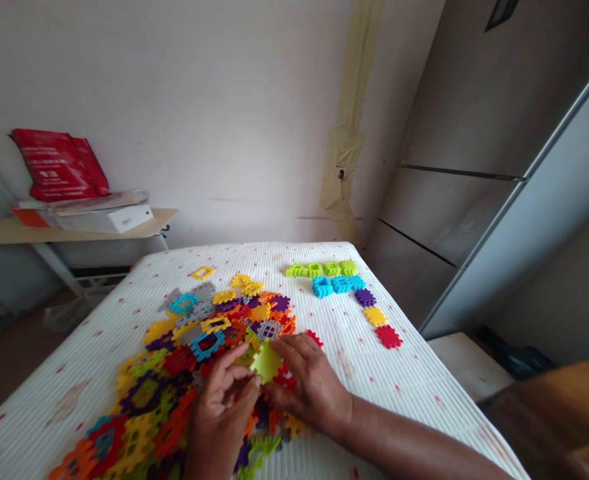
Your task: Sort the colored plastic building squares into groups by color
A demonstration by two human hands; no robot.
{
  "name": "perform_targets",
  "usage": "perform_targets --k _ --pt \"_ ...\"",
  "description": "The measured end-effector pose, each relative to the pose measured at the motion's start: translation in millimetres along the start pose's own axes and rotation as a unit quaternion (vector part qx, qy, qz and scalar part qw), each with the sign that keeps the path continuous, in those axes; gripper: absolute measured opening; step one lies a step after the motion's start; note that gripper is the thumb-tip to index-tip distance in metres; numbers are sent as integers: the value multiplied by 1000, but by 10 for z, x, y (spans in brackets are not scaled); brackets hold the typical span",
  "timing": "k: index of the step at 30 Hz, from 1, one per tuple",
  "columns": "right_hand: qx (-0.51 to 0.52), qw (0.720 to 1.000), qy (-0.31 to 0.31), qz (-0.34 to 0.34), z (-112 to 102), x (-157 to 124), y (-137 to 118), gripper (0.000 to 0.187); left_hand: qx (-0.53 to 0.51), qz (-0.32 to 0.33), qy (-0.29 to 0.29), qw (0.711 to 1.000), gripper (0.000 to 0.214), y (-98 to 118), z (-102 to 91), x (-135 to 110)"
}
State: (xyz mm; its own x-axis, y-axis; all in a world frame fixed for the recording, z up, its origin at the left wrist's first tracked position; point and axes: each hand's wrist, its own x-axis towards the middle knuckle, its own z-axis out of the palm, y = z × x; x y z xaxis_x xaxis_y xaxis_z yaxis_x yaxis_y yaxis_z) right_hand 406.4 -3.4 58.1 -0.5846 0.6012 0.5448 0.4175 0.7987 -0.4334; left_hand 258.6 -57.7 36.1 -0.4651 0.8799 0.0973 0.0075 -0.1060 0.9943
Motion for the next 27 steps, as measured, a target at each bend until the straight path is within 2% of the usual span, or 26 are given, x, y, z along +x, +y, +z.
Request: perform_targets --k 4,7,10,12,14,16,19,27 --pt "11 1000 3 -7 -85 52 54 49 -5 9 19 1000 60 65 12 -41" --pt "-6 997 67 28 -392 285 372 45 -5 13 63 998 59 168 8 -80" --pt "-100 975 119 162 -814 651 989 39 -2 14 77 997 54 221 -15 -90" --pt "-198 935 88 280 -1038 882 1450 34 -4 11 81 997 52 224 -26 -85" --pt "-262 889 47 372 -1159 1047 1843 34 -8 6 86 996 49 216 -29 -78" --pt "-296 856 -1 424 -1182 1134 2122 35 -9 -2 91 996 48 206 -32 -71" --pt "-312 830 -35 461 -1115 1162 2350 36 -4 -16 96 995 48 183 -51 -57" --pt "-323 812 -47 484 -961 1165 2537 40 -1 -49 64 997 52 56 -175 19"
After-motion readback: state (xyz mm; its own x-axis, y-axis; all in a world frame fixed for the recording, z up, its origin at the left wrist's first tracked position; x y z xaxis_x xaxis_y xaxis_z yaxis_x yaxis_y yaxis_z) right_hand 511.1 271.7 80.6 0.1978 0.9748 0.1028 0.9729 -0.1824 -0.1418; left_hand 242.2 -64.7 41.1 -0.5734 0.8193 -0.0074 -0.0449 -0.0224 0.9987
